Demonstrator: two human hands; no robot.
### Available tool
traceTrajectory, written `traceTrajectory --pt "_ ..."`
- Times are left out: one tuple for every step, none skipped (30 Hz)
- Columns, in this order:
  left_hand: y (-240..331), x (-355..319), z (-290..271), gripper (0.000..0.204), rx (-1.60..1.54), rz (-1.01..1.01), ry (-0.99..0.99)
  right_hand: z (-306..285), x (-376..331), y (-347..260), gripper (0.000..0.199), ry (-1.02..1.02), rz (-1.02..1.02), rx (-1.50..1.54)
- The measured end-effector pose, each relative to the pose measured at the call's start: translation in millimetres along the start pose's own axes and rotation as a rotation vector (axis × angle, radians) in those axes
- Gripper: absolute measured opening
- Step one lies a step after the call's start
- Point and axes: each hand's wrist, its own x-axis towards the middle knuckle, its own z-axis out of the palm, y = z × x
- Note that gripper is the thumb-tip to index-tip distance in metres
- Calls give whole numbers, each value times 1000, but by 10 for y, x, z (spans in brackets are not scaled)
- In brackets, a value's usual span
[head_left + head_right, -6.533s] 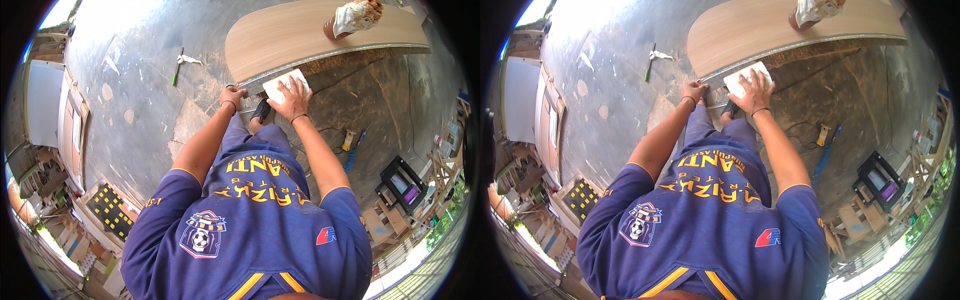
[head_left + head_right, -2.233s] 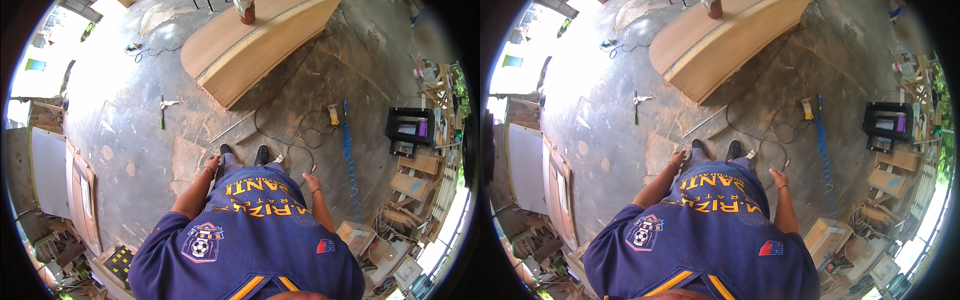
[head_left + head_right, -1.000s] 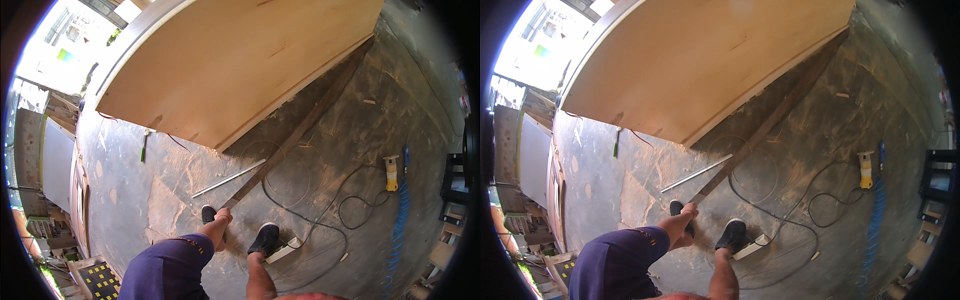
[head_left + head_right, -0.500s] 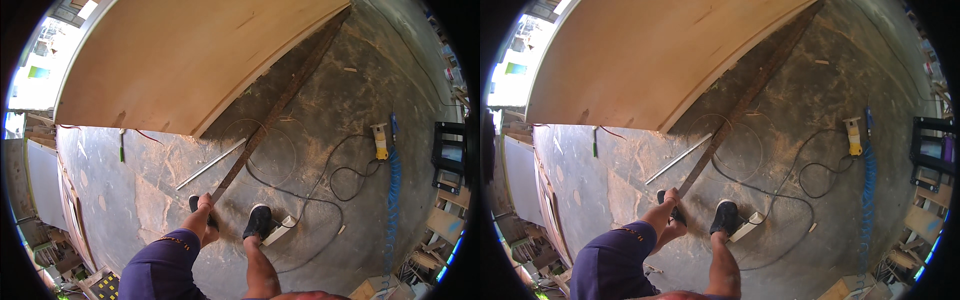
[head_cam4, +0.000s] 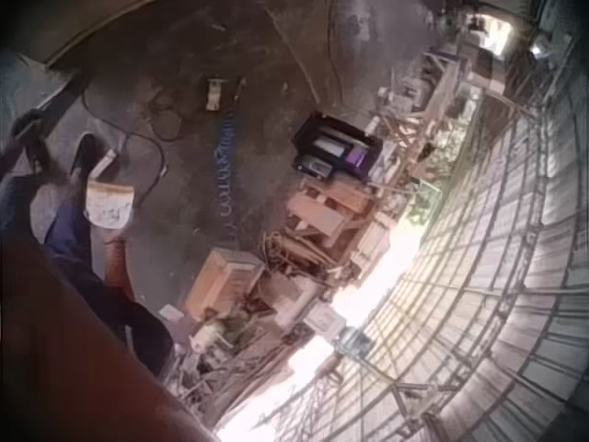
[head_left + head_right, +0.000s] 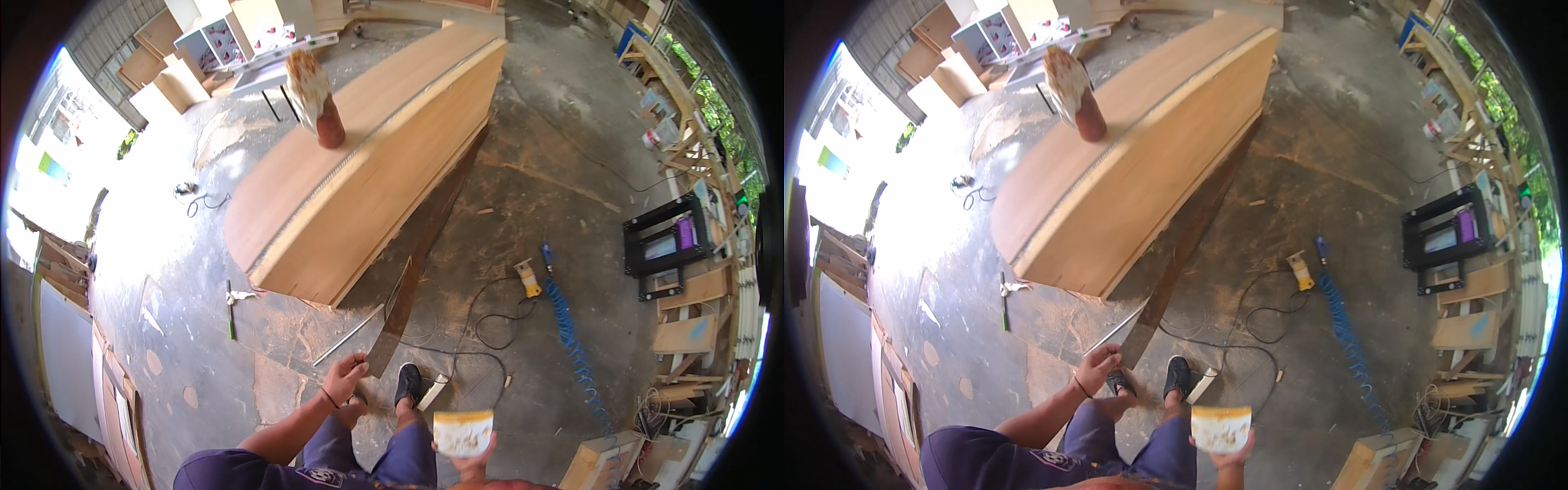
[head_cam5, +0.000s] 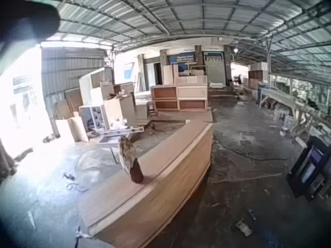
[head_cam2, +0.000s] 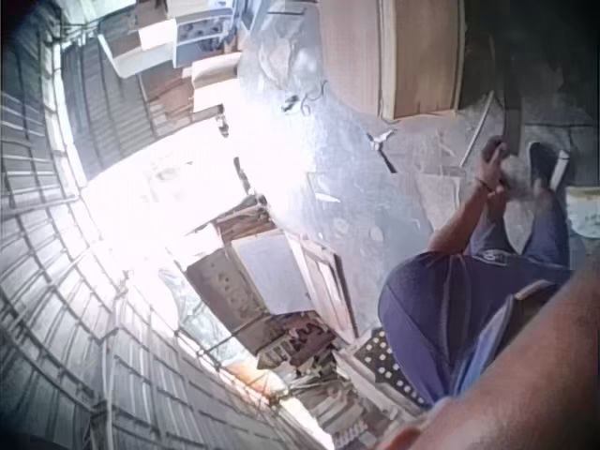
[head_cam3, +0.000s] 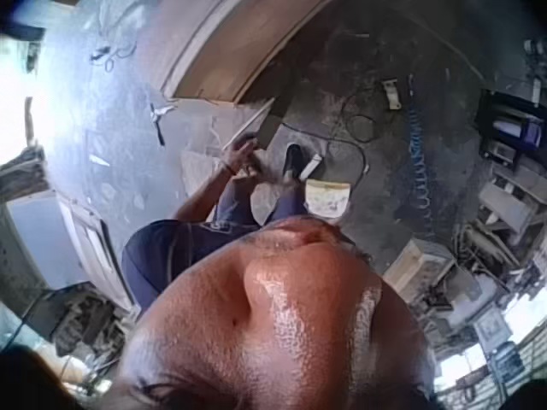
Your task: The person applies adhesive to the curved edge of a wooden panel and then presses a long strip of laminate onto it, smoothing the material with a handheld scraper.
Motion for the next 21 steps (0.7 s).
traceTrajectory --pt "457 -210 95 24 7 46 -41 325 169 -72 91 46 -27 -185" --pt "871 -391 178 23 31 80 -96 685 344 -141 89 -37 18 -88" --pt "1256 -616 248 22 42 134 -135 1069 443 -127 91 -222 1 58" --pt "1526 -826 269 22 46 191 -158 1437 599 -113 92 -411 26 195" --pt "1699 -1006 256 21 -48 192 -171 1624 753 -118 98 -325 -55 114" --pt "1803 -1169 147 19 -9 249 -187 1875 873 -143 100 -509 60 56" --pt "2036 -1355 164 18 -24 331 -215 2239 957 -173 102 -693 146 -21" --pt "2275 -1558 177 17 -39 416 -240 2568 1006 -154 104 -808 180 -20" --pt "2378 -1674 126 17 -80 484 -254 2786 1073 -147 105 -863 203 37" --pt "2417 -1837 40 18 -124 544 -259 2925 1082 -103 107 -909 234 96" --pt "2470 -1982 -16 20 -181 565 -229 3063 1062 -94 107 -932 219 99" --pt "2508 -2134 -64 22 -233 599 -195 3193 1074 -59 108 -960 218 108" --pt "2525 -2195 -138 23 -245 628 -155 3330 1091 -61 108 -990 216 117" --pt "2489 -2295 -215 24 -261 638 -104 3410 1074 -66 108 -1002 203 116" --pt "2449 -2368 -266 25 -281 648 -86 3472 1065 -81 109 -1009 196 116" --pt "2415 -2448 -316 26 -302 657 -49 3510 1057 -67 109 -1010 207 121" --pt "2381 -2538 -358 27 -320 658 -7 3530 1029 -82 109 -1004 178 95" --pt "2324 -2632 -411 28 -300 654 -12 3539 1010 -116 109 -998 158 68" --pt "2311 -2690 -450 29 -279 648 -23 3542 963 -167 110 -992 134 39" --pt "2256 -2783 -495 31 -265 652 -21 3546 914 -187 109 -991 157 22" --pt "2221 -2847 -515 31 -270 659 2 3565 870 -231 109 -998 170 0"
